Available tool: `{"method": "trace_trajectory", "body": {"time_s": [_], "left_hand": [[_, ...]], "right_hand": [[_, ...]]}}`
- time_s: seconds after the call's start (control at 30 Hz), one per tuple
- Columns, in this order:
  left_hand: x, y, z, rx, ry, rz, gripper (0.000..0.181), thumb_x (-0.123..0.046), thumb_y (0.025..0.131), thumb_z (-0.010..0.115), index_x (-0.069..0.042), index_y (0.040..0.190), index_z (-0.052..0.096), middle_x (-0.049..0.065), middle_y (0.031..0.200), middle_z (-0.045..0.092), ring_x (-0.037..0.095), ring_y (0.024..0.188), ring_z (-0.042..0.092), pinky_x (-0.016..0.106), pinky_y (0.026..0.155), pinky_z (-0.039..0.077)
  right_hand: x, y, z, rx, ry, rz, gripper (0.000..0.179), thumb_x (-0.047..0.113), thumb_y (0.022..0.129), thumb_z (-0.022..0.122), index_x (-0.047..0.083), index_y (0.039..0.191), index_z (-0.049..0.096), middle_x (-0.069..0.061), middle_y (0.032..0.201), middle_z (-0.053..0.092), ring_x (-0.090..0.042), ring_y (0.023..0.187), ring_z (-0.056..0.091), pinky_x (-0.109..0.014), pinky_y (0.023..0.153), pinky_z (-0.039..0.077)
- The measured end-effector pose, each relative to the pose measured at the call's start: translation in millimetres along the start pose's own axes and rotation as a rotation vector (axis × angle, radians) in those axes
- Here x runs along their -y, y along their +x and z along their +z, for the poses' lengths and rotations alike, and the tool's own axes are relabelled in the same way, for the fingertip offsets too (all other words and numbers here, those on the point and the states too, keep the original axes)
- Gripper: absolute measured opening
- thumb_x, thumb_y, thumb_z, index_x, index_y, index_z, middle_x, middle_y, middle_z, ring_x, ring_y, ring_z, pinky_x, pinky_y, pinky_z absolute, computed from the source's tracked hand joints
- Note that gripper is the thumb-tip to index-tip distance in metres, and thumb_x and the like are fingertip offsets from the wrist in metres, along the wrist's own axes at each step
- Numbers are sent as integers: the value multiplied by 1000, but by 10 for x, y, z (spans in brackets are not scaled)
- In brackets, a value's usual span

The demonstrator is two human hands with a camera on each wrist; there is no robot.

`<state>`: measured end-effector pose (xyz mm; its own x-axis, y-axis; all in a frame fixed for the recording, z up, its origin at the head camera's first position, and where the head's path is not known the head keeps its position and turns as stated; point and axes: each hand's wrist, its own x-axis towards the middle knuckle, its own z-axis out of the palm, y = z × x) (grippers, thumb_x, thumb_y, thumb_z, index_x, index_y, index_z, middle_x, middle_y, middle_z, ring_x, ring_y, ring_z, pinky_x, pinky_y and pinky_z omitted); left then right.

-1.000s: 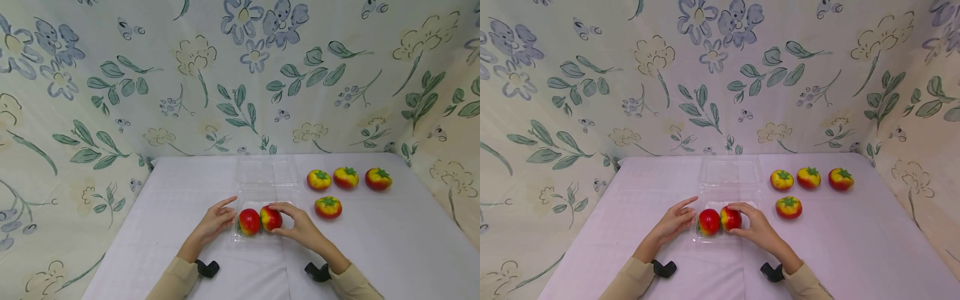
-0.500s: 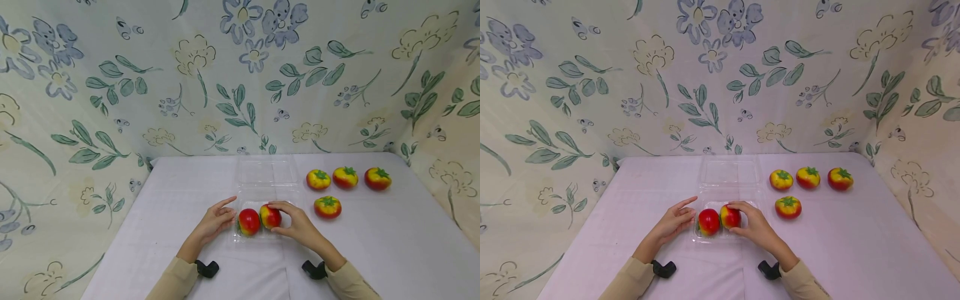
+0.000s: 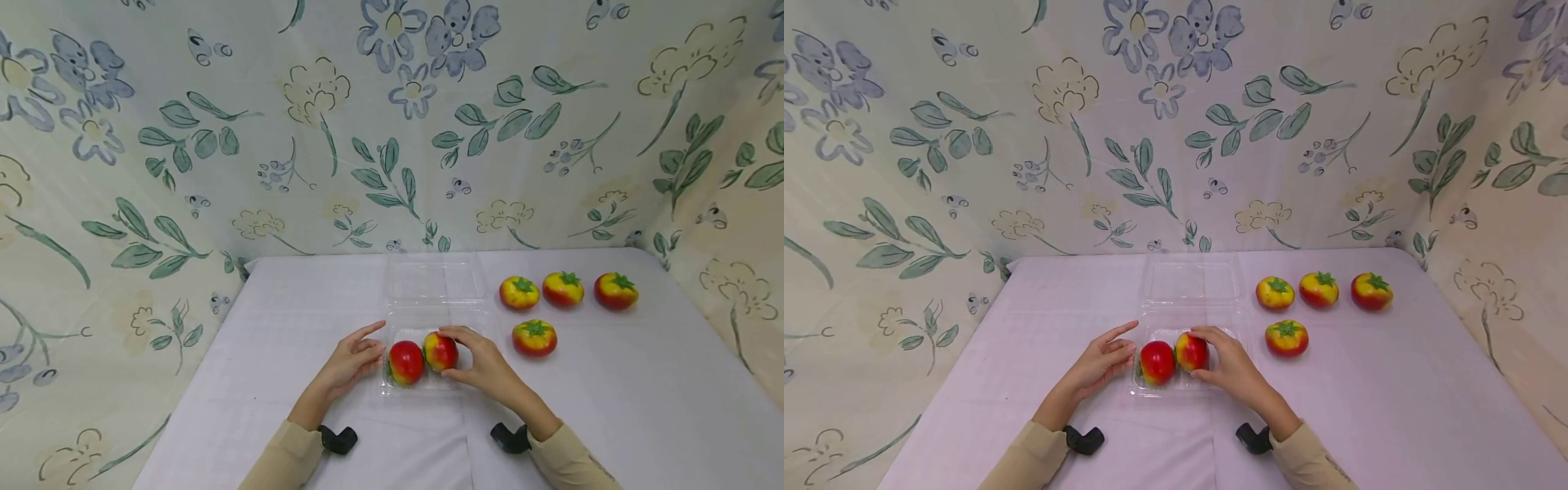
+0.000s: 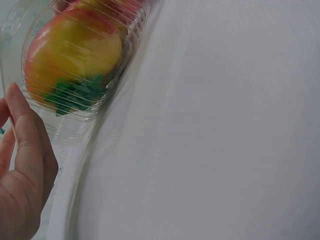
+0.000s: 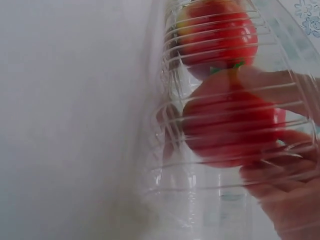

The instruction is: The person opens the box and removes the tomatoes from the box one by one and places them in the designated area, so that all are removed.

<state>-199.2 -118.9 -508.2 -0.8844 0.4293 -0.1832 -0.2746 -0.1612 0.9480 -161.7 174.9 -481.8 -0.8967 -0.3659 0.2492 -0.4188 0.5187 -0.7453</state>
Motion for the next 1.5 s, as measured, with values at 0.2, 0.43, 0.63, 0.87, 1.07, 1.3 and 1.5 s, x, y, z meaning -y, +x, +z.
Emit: {"method": "trace_trajectory", "body": {"time_s": [0.2,0.43,0.63,0.87,1.07,1.3,1.5], "left_hand": [[-3,0,1,-2,-3,1,59,-1,98,61,-7,152,40,6,99,61,12,77,63,21,75,56],[3,6,-3,2,-8,0,59,-1,98,61,-7,153,39,6,99,61,12,77,63,21,75,57],[5,4,-6,5,-10,-1,60,0,98,60,-6,153,37,5,98,61,11,76,63,21,75,57],[-1,0,-2,3,-11,-3,59,0,98,60,-6,153,38,5,99,61,11,76,63,21,75,57],[-4,1,5,9,-19,4,60,0,98,60,-5,153,37,5,99,61,12,76,63,20,74,56],[3,8,1,8,-11,0,61,-1,98,62,-5,153,37,6,99,61,12,76,63,20,74,56],[6,8,-6,6,-15,0,61,0,98,61,-5,153,37,5,99,62,11,76,63,21,74,57]], "right_hand": [[13,10,18,-6,-47,6,72,10,73,90,5,136,56,-9,135,58,-28,124,55,-45,100,48],[20,10,23,-3,-58,25,71,13,74,89,4,136,56,-8,134,58,-27,124,55,-45,101,47],[26,5,19,-7,-44,37,69,14,75,89,3,135,56,-10,133,59,-29,121,56,-48,99,49],[28,4,20,-31,-37,38,68,17,75,89,3,134,58,-10,131,61,-30,119,58,-50,95,51],[20,-1,5,-54,-30,46,67,20,76,89,6,134,59,-8,131,61,-29,120,58,-50,95,51],[14,-2,-18,-85,-49,12,69,20,76,89,3,135,59,-9,131,61,-29,119,59,-48,94,52],[10,-11,-44,-107,-46,23,65,19,75,90,7,132,62,-8,129,62,-29,118,60,-48,92,54]]}}
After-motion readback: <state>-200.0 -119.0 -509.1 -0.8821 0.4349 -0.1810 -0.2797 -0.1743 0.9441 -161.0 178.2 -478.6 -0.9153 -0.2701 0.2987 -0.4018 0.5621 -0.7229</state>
